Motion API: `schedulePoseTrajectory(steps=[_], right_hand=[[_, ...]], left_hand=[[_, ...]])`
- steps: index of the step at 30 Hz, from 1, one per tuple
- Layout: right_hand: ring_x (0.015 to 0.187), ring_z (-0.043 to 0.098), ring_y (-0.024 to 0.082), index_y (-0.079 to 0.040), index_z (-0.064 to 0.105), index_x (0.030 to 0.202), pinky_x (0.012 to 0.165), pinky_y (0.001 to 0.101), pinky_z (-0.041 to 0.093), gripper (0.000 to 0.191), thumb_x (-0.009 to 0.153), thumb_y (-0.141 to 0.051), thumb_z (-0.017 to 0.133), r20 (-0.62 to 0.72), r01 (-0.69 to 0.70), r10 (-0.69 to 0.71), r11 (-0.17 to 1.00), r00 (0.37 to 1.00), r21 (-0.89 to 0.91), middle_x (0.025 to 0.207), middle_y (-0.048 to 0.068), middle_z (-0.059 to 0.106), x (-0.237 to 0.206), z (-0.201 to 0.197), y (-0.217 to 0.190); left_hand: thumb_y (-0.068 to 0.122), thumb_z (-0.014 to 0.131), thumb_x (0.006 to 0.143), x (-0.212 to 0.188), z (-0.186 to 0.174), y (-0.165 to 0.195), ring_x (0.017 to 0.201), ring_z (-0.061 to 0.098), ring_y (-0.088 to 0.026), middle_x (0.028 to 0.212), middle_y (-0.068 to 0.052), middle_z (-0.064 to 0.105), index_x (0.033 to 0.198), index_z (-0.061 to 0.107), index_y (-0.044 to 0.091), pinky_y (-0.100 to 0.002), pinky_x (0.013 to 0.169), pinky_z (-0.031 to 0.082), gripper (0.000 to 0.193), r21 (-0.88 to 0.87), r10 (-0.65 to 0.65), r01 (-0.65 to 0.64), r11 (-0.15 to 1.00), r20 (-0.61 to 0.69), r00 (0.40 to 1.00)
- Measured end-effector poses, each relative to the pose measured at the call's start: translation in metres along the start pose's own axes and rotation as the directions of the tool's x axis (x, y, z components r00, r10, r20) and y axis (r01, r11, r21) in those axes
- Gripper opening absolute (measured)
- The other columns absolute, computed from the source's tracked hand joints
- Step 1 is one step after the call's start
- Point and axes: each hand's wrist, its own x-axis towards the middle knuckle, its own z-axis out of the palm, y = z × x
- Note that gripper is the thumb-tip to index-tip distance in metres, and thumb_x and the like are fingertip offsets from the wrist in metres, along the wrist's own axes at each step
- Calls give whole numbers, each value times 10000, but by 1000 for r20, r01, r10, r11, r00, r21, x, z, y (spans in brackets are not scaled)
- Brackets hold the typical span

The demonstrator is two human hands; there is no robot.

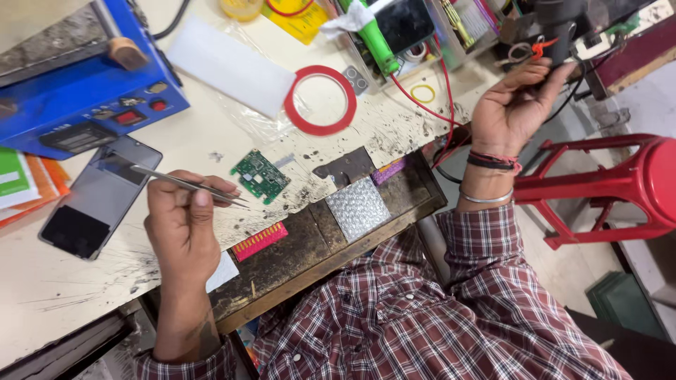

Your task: The person holds a green circuit board on the workbench with one hand and solders components on it with a soldering iron, repositioning the board repeatedly. Near the end they set the iron down and use a hot air gun on the board while probing it with a small tool.

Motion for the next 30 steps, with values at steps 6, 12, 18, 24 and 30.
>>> schedulePoseTrajectory(steps=[6,12,18,24,30], right_hand=[[756,655,82,-45,644,1060,691,140,549,303,1047,-345,691,229,234,-175,936,958,-265,939,46,697,-10,20,-34],[726,597,83,-17,591,1189,643,174,504,334,1102,-335,646,350,365,-201,784,915,-503,922,40,621,-49,15,-26],[794,658,121,-91,523,1267,637,226,565,496,1052,-532,597,536,513,-114,509,836,-691,1000,47,633,-71,43,38],[954,658,165,-79,475,1221,680,234,573,484,1084,-538,543,576,519,32,397,817,-757,1120,104,593,-74,59,90],[896,576,195,-39,461,1185,813,298,558,537,1105,-568,417,701,664,10,309,713,-681,1064,110,526,-46,45,107]], left_hand=[[121,482,1161,4,3,-1,952,741,-203,1098,-166,716,1263,412,36,-285,806,609,150,-56,8,-7,998,9,1000],[191,419,1180,10,1,-4,915,763,-241,1107,-172,711,1307,349,92,-298,742,622,175,-169,-66,69,983,21,998],[249,436,1145,15,-5,-1,885,778,-260,1083,-165,698,1347,297,121,-297,697,633,276,-245,-172,170,954,14,985],[89,496,1110,19,1,1,926,778,-260,1125,-169,691,1368,250,105,-306,737,656,357,-219,-182,181,959,19,983],[27,536,1136,20,12,8,1030,784,-237,1141,-158,727,1329,336,74,-297,787,673,282,15,-25,24,1000,77,997]])
